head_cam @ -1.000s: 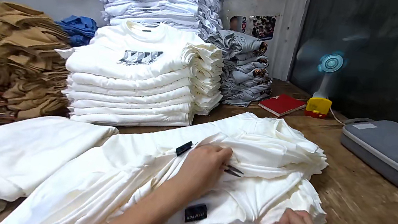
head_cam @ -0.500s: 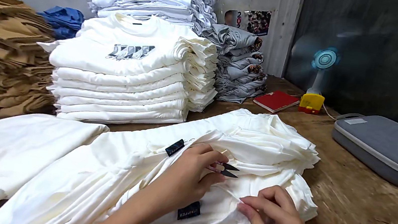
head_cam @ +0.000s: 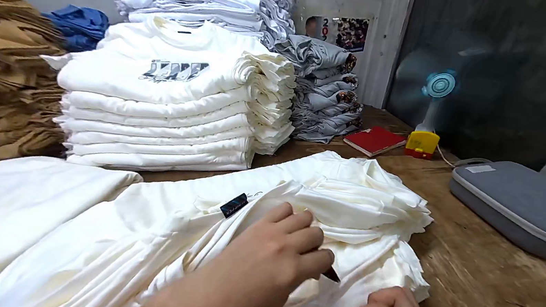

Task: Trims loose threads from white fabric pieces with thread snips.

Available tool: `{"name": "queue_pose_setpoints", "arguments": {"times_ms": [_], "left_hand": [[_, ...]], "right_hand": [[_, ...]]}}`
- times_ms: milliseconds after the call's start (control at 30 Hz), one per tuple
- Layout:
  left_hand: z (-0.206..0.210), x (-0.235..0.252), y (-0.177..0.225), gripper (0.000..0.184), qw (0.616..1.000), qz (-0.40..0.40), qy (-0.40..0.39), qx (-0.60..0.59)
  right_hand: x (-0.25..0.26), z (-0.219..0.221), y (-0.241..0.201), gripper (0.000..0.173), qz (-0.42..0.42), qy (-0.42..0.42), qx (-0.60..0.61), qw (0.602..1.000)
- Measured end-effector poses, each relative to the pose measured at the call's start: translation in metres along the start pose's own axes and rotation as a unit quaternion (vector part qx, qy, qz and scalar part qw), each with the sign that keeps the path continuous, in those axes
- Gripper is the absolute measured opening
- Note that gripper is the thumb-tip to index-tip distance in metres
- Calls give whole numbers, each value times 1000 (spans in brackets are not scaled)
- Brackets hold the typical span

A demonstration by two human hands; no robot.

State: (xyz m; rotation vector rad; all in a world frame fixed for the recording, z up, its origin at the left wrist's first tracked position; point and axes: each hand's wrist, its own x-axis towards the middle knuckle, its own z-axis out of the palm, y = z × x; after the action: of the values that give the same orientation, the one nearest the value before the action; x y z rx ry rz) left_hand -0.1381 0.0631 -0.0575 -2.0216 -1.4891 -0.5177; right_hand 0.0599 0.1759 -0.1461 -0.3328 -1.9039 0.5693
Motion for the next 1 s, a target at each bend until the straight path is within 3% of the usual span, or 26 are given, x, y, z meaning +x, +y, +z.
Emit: {"name": "queue_pose_setpoints", "arguments": {"times_ms": [100,200,333,500,667,800,1000], "left_hand": [[-3,-5,-11,24,1000,-23,-5,-7],[-4,-8,-16,25,999,-32,-4,-8],[-3,-9,-11,23,999,-15,-39,-31],[9,-1,-7,21,998,-2,-38,-53],[9,-3,-23,23,993,-81,7,-81],[12,-12,-30,24,992,-79,-11,-100],[11,-9,-18,25,987,-61,-45,-142]], "right_hand": [[-11,17,-16,29,41,12,-106,993],[-20,31,-13,4,60,65,-30,996],[-22,26,-8,5,69,105,101,987],[-15,20,-4,4,5,65,38,997],[0,21,3,30,-29,25,-21,999],[2,33,9,6,-41,65,33,996],[-8,33,14,8,-1,118,141,983]]}}
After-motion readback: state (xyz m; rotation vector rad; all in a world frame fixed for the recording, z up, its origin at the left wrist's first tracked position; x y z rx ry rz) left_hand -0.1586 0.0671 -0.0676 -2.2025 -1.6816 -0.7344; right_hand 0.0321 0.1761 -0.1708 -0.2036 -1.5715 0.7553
